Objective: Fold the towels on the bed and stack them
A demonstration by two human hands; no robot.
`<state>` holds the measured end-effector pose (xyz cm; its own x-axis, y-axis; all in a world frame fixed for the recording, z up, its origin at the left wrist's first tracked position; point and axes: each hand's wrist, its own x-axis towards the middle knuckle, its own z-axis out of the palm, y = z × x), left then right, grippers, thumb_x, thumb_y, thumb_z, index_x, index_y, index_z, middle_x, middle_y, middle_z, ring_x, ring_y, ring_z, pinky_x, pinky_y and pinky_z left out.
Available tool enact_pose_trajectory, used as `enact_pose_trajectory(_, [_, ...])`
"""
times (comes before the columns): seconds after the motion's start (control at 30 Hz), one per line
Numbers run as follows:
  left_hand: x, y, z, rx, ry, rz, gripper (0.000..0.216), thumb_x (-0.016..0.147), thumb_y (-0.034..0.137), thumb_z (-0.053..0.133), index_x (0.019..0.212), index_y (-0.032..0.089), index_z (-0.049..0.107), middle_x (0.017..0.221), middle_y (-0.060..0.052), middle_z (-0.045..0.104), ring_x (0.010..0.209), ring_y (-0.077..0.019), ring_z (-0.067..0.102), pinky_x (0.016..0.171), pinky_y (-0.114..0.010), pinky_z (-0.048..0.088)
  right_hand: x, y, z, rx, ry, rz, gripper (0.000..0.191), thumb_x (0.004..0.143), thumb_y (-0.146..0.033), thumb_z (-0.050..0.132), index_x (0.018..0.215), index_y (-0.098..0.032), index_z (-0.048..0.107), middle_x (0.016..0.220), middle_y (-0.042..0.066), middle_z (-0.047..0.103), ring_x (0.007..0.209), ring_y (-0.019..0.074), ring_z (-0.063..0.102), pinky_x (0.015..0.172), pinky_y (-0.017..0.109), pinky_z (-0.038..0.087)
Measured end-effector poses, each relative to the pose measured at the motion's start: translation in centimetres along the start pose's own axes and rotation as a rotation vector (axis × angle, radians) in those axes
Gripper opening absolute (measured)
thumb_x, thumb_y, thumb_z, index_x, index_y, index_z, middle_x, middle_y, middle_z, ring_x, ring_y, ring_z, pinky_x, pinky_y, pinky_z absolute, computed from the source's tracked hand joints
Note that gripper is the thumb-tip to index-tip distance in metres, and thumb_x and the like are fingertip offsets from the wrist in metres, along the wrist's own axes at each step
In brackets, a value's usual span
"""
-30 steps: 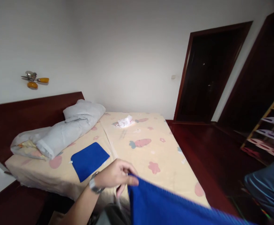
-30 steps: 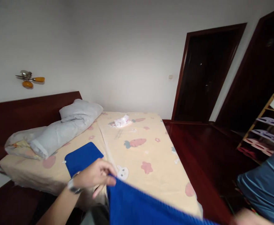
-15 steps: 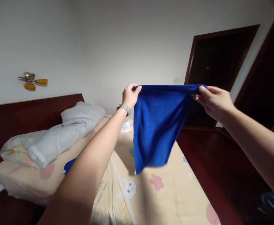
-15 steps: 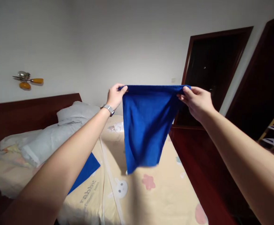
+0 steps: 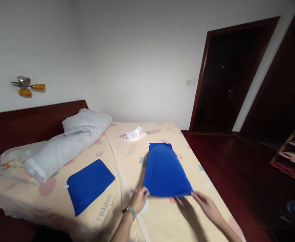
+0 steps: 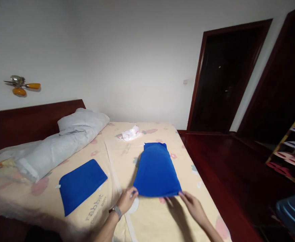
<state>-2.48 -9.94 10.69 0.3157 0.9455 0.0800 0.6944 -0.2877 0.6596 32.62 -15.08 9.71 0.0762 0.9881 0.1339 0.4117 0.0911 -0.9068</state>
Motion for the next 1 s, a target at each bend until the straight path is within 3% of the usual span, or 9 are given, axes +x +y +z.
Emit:
enact_pose_trajectory(0.07, [-1.4,-2.9,2.5,0.123,-0.190,-0.035,0.022,0.084,0.032,0.049,0.091,0.032,0.070,0.102,-0.005,0.072,0.103,-0.0247,0.067,0.092,-0.036,0.051,-3.0,3.9,3.0,-0.001,-0.081,0.048,0.051,0.083,-0.065,0.049,0.093,-0.023,0.075,0.100,0.008,0.076,0.099,0.0316,0.069,0.087,0.038,0.057])
enact_pose_trajectory(0.17, [-2.6,-5.2,4.1,0.181,-0.320,-0.080,0.021,0.077,0.030,0.055,0.087,0.030,0.073,0.100,-0.006,0.073,0.101,-0.0274,0.068,0.090,-0.039,0.051,-6.6,6.8,5.4,-0.054,-0.065,0.066,0.040,0.081,-0.065,0.047,0.088,-0.038,0.075,0.102,0.000,0.077,0.104,0.0332,0.068,0.090,0.042,0.056])
enact_pose_trajectory(0.3, [-3.6,-6.8,4.4,0.181,-0.415,-0.112,0.015,0.067,0.032,0.066,0.078,0.029,0.074,0.092,-0.004,0.074,0.092,-0.0249,0.070,0.081,-0.036,0.053,-9.2,7.9,5.3,-0.097,-0.018,0.057,0.028,0.077,-0.064,0.049,0.080,-0.052,0.073,0.099,-0.007,0.077,0.104,0.0336,0.068,0.089,0.043,0.058])
enact_pose_trajectory(0.47, [-5.1,-7.3,3.2,0.093,-0.560,-0.182,0.023,0.050,0.030,0.079,0.072,0.024,0.073,0.077,0.001,0.071,0.077,-0.0204,0.067,0.069,-0.028,0.051,-11.0,7.6,4.4,-0.108,-0.033,0.066,0.026,0.074,-0.063,0.055,0.082,-0.049,0.075,0.100,-0.005,0.077,0.105,0.0360,0.068,0.095,0.046,0.055])
enact_pose_trajectory(0.6, [-6.2,-7.1,2.2,0.018,-0.535,-0.230,0.018,0.052,0.028,0.077,0.067,0.021,0.071,0.069,0.002,0.067,0.076,-0.0196,0.065,0.066,-0.026,0.047,-12.1,6.7,4.3,-0.103,-0.090,0.093,0.034,0.080,-0.061,0.054,0.087,-0.036,0.076,0.101,0.000,0.077,0.101,0.0316,0.069,0.094,0.040,0.055])
enact_pose_trajectory(0.73, [-6.3,-7.3,2.3,-0.050,-0.435,-0.296,0.021,0.063,0.035,0.073,0.075,0.019,0.070,0.070,0.002,0.066,0.077,-0.0182,0.063,0.070,-0.025,0.047,-12.3,6.9,4.6,-0.086,-0.112,0.127,0.048,0.084,-0.063,0.049,0.093,-0.024,0.074,0.103,0.006,0.076,0.101,0.0281,0.068,0.092,0.034,0.053])
enact_pose_trajectory(0.87, [-5.7,-6.7,2.1,-0.168,-0.324,-0.337,0.028,0.069,0.045,0.071,0.077,0.018,0.065,0.073,0.001,0.066,0.080,-0.0182,0.063,0.074,-0.026,0.047,-11.6,7.7,5.1,-0.074,-0.048,0.156,0.048,0.084,-0.064,0.048,0.093,-0.023,0.072,0.103,0.006,0.076,0.100,0.0285,0.068,0.091,0.036,0.052])
enact_pose_trajectory(1.0, [-5.2,-5.7,1.1,-0.242,-0.374,-0.453,0.036,0.072,0.054,0.069,0.075,0.019,0.060,0.060,0.003,0.058,0.069,-0.0175,0.062,0.064,-0.026,0.046,-10.4,8.2,5.5,-0.115,-0.035,0.187,0.047,0.083,-0.064,0.047,0.092,-0.024,0.070,0.098,0.005,0.076,0.097,0.0286,0.069,0.088,0.036,0.051])
